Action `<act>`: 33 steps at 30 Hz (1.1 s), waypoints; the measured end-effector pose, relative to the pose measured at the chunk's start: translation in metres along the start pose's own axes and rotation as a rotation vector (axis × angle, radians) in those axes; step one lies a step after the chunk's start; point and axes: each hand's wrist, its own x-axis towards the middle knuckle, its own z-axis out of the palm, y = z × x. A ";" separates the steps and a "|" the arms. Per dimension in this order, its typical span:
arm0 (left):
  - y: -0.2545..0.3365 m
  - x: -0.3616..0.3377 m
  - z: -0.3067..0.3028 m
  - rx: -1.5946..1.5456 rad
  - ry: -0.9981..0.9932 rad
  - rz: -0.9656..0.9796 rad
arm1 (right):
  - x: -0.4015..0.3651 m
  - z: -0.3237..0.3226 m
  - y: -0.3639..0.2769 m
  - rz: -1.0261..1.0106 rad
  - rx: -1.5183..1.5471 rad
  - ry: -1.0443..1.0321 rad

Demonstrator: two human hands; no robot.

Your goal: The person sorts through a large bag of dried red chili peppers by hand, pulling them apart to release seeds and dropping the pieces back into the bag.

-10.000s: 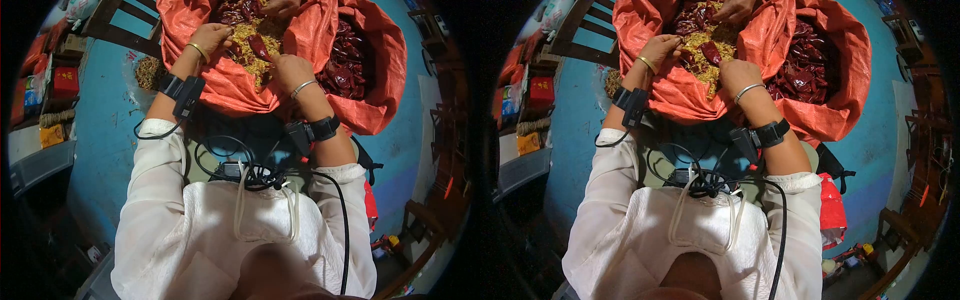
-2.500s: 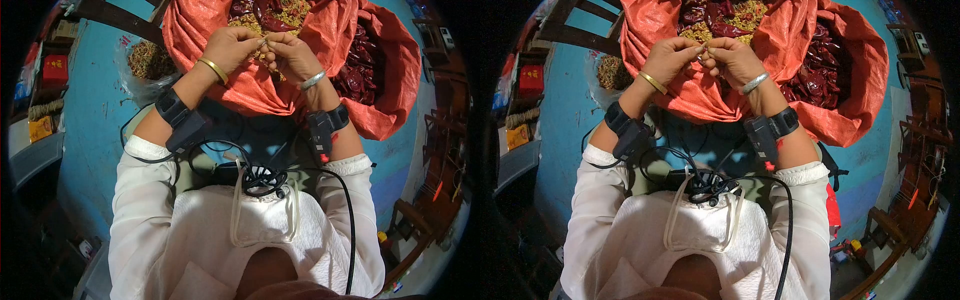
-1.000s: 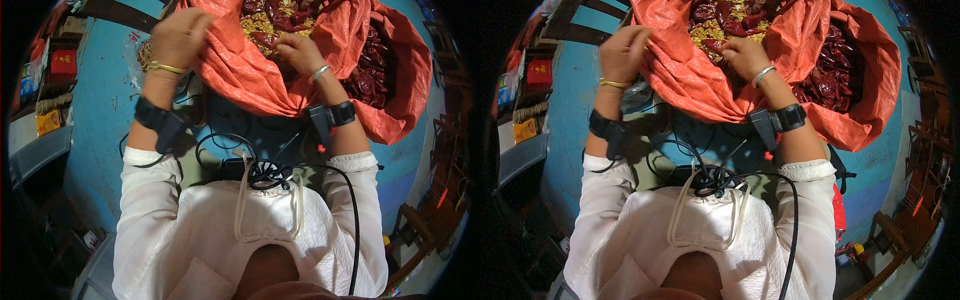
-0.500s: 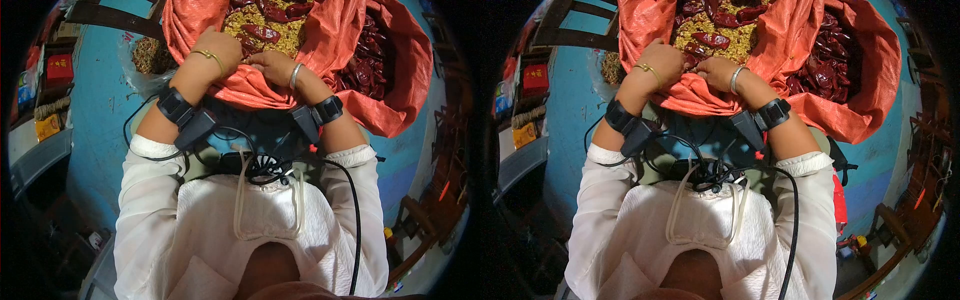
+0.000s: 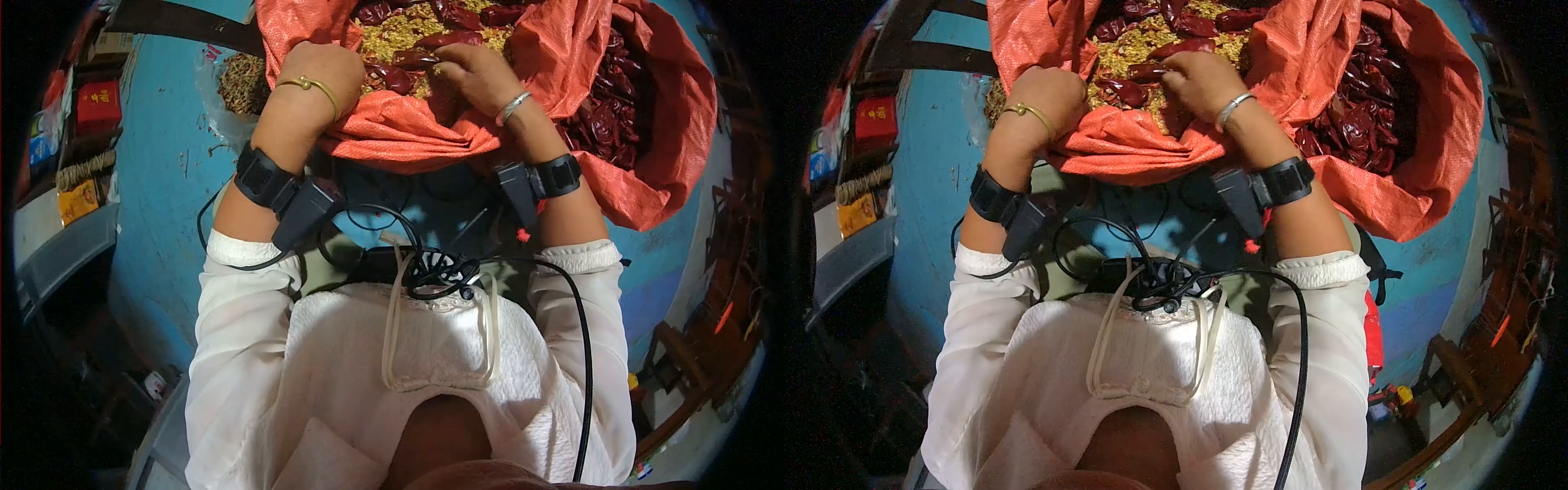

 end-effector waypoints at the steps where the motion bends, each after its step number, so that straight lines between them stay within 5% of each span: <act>1: 0.001 0.002 -0.001 0.002 -0.003 0.004 | -0.001 0.006 -0.006 -0.029 0.123 -0.080; 5: 0.003 0.007 -0.003 -0.036 0.002 -0.030 | 0.000 0.035 -0.024 -0.194 0.323 -0.408; 9: 0.009 0.019 0.006 -0.035 0.115 0.129 | 0.007 0.027 -0.018 -0.209 0.137 -0.204; 13: 0.017 0.032 0.021 -0.122 0.206 0.246 | 0.016 -0.006 0.010 -0.002 -0.152 0.047; 14: 0.021 0.035 0.025 -0.124 0.202 0.247 | 0.013 -0.017 0.015 0.128 -0.151 -0.003; 24: 0.057 0.064 0.029 -0.251 0.099 0.177 | -0.008 -0.023 0.011 0.105 -0.186 0.012; 32: 0.051 0.066 0.035 -0.283 0.159 0.158 | -0.020 -0.027 0.017 0.095 -0.192 0.028; 33: 0.046 0.065 0.041 -0.370 0.281 0.165 | -0.020 -0.026 0.018 0.101 -0.217 0.013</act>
